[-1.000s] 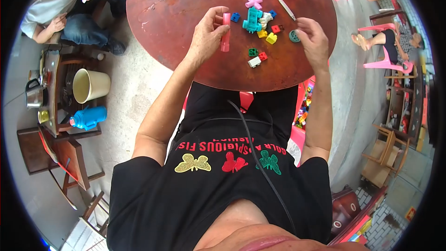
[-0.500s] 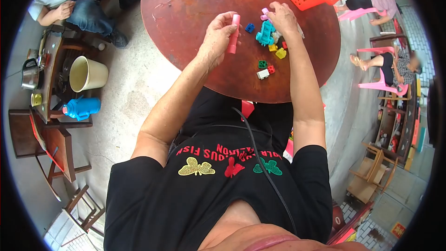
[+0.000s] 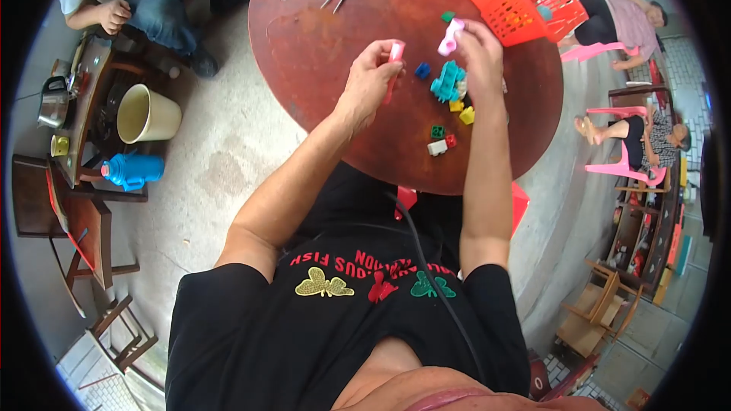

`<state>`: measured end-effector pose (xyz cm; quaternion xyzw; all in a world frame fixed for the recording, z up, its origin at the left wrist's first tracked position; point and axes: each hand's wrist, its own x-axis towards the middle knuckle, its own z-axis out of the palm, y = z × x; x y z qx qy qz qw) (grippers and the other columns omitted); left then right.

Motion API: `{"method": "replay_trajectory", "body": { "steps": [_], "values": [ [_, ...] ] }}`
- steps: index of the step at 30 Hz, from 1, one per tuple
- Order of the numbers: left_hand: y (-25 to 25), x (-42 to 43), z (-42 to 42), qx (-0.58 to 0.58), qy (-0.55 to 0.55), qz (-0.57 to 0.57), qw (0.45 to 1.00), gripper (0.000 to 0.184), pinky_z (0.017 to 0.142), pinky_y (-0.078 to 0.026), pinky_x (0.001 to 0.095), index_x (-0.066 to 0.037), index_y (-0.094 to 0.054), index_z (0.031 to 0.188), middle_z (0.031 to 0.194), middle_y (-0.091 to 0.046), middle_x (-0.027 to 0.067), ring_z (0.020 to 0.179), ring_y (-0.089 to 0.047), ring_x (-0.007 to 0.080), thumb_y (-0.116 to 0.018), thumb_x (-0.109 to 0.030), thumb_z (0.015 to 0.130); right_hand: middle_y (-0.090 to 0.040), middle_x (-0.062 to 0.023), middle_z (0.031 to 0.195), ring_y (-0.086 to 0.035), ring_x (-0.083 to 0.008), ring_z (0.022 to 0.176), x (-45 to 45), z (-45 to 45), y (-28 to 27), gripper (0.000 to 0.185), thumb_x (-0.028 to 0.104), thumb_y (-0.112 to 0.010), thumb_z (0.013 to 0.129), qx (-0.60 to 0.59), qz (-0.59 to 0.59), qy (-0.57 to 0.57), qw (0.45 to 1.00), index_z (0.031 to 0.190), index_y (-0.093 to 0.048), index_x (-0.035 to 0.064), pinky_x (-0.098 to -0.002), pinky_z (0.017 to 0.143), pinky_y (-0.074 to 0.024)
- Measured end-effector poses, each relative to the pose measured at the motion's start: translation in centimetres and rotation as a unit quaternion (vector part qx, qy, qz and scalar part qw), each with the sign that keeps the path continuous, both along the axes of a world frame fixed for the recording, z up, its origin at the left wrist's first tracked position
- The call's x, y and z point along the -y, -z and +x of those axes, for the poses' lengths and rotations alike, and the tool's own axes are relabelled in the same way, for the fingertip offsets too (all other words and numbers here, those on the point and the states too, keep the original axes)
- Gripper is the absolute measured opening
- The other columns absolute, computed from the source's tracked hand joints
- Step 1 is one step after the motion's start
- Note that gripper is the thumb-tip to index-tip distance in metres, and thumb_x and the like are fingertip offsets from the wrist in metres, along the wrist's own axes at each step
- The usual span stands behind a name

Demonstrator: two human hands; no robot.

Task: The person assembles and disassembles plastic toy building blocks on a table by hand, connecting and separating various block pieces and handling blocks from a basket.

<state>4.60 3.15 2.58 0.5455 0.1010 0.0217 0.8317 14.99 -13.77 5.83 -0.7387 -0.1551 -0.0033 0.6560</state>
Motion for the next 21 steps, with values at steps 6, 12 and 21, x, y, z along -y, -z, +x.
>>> {"method": "replay_trajectory", "body": {
  "steps": [6, 12, 21],
  "values": [
    [-1.2, 0.7, -1.2, -0.047, 0.015, -0.116, 0.992, 0.027, 0.066, -0.051, 0.0275, -0.005, -0.050, 0.121, 0.093, -0.060, 0.0084, 0.079, -0.060, 0.0160, -0.047, -0.016, 0.097, -0.063, -0.0164, 0.104, -0.062, -0.0246, 0.096, -0.6, -5.6, 1.5, 0.021, 0.007, -0.054, 0.090, -0.173, 0.303, -0.112, 0.930, 0.108, -0.057, -0.0026, -0.0373, 0.086, -0.0491],
    [-1.6, 0.9, -1.8, -0.016, 0.058, -0.009, 0.998, 0.031, 0.063, -0.048, 0.0244, -0.005, -0.053, 0.116, 0.090, -0.060, 0.0044, 0.077, -0.057, 0.0113, -0.056, -0.026, 0.093, -0.063, -0.0082, 0.092, -0.061, -0.0134, 0.083, -1.8, -6.6, 2.9, 0.014, 0.006, -0.060, 0.086, -0.138, 0.216, -0.032, 0.966, 0.099, -0.056, 0.0017, -0.0284, 0.072, -0.0493],
    [-1.7, 1.3, -1.5, 0.071, 0.002, 0.125, 0.990, 0.022, 0.064, -0.046, 0.0237, -0.004, -0.058, 0.101, 0.084, -0.060, 0.0017, 0.074, -0.055, 0.0078, -0.066, -0.009, 0.081, -0.058, 0.0002, 0.089, -0.054, -0.0048, 0.076, -2.1, -8.0, 2.2, 0.022, 0.011, -0.056, 0.092, -0.053, 0.104, -0.053, 0.992, 0.112, -0.056, 0.0033, -0.0200, 0.062, -0.0443]
  ]
}}
